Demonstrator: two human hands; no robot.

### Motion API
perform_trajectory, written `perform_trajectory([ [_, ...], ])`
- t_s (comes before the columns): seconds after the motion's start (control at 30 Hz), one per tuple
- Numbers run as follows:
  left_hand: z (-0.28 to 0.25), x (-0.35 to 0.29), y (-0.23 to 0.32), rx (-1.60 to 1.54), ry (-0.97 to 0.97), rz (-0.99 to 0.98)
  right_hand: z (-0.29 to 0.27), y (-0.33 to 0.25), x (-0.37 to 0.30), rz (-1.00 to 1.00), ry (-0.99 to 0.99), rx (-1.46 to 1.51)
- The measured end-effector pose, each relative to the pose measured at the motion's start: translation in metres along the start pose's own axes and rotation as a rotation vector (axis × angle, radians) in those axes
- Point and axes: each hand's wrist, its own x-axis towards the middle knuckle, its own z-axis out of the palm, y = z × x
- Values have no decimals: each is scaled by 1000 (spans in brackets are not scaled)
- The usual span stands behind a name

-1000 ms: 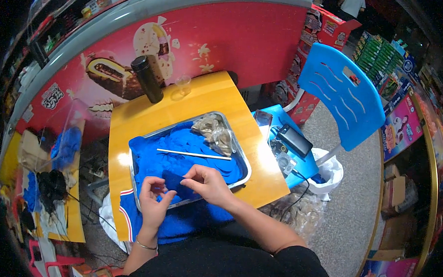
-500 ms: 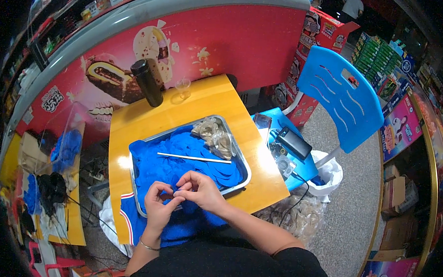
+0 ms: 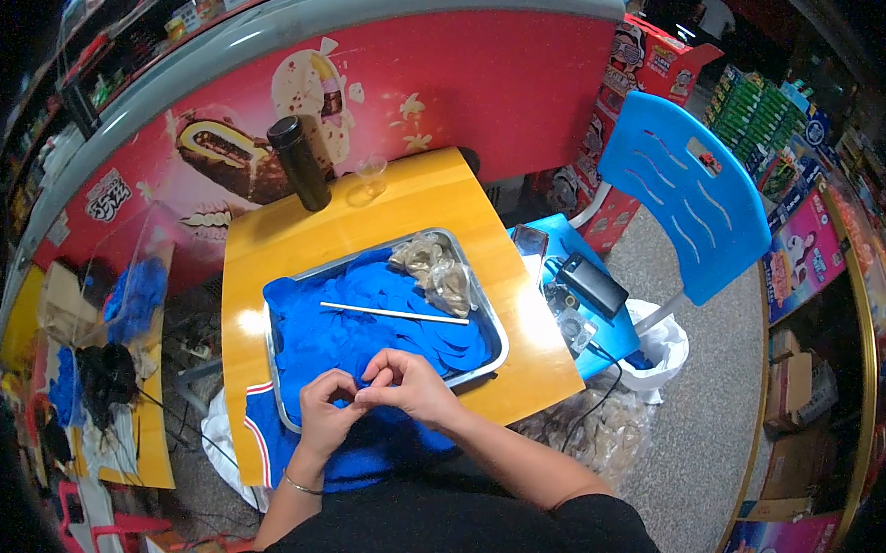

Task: Assembling small leather components by applying padding and using a stick for positioning.

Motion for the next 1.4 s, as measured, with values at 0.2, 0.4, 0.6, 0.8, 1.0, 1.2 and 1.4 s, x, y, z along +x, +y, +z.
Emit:
perform_trajectory([
  [0.2, -8, 2, -13, -145, -35, -69, 1, -9, 1, 34, 5, 8],
  [0.4, -5, -3, -21, -584, -43, -370, 6, 2, 6, -95, 86, -120],
  [0.6, 1, -4, -32, -145, 63, -186, 20, -1, 6, -216, 190, -499],
  [0.8, 9, 4, -30, -517, 114, -469, 22, -2, 9, -434, 223, -713],
  [1.0, 28, 3, -21, -789, 225, -521, 16, -3, 16, -465, 377, -757],
  [1.2, 19, 5, -15, -946, 46, -534, 13, -2, 22, -518, 397, -786],
  [1.4, 18, 11, -19, -980, 149, -543, 15, 0, 27, -489, 374, -789],
])
